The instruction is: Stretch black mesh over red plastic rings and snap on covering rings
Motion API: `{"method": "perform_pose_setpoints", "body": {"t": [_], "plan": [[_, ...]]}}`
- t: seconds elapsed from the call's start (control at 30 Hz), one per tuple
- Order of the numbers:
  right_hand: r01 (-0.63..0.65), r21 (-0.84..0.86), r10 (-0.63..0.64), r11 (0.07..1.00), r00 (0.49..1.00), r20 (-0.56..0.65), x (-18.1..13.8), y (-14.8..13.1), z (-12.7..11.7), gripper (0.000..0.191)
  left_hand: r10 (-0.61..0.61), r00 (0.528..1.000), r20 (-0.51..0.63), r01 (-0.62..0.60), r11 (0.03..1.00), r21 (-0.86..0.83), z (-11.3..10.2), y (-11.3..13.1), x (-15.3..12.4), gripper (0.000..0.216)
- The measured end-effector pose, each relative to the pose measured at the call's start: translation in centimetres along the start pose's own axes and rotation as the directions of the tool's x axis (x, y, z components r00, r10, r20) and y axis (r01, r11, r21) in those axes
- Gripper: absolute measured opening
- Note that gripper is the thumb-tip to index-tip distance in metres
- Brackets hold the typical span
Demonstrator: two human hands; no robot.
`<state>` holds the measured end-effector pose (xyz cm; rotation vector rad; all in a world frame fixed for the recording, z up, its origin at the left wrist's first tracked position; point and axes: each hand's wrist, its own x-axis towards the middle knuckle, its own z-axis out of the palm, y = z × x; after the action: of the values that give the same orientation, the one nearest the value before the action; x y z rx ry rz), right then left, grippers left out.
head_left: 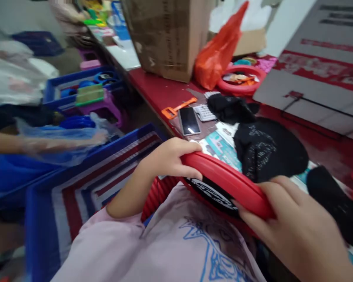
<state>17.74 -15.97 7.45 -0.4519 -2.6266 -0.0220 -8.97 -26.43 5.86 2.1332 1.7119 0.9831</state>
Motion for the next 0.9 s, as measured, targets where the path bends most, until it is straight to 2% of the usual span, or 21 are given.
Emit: {"method": "perform_pose_setpoints", "body": {"t": [0.1,0.17,0.3,0.43,0.57,0.7,0.8,0.9], "plan": [[-0.031,-0.040,0.032,0.999,0.999,0.031,0.8,-0.8,0.1,0.021,0.136,0.974,-0.183,-0.107,0.981,0.161,1.7,1.7,1.6,0.058],[-0.056,-0.018,0.056,0.998,0.998,0.026,1.1,-1.2,0.2,0.020,0.236,0.939,-0.252,-0.170,0.951,0.258,2.5,3.0,2.6,0.051],[-0.109,-0.005,0.109,0.994,0.994,0.020,1.5,-1.3,0.3,0.019,0.331,0.896,-0.298,-0.197,0.894,0.402,3.4,3.8,4.0,0.016],[-0.139,0.029,0.137,0.990,0.989,0.051,2.2,-1.0,0.6,0.021,0.310,0.898,-0.312,-0.181,0.907,0.379,3.6,2.8,4.4,0.012],[-0.167,0.107,0.158,0.980,0.984,0.087,2.7,-0.7,1.0,0.017,0.272,0.922,-0.276,-0.154,0.911,0.383,3.3,2.5,4.1,0.013],[-0.144,0.171,0.127,0.975,0.986,0.108,2.9,-0.7,1.2,0.014,0.260,0.943,-0.209,-0.157,0.899,0.409,2.6,3.2,4.3,0.012],[-0.137,0.199,0.118,0.970,0.987,0.105,3.0,-0.8,1.3,0.014,0.242,0.970,-0.035,-0.199,0.866,0.459,1.7,3.5,4.9,0.017],[-0.150,0.201,0.127,0.968,0.984,0.126,3.1,-1.0,1.3,0.014,0.270,0.956,0.118,-0.293,0.827,0.480,0.9,3.5,5.5,0.023]]}}
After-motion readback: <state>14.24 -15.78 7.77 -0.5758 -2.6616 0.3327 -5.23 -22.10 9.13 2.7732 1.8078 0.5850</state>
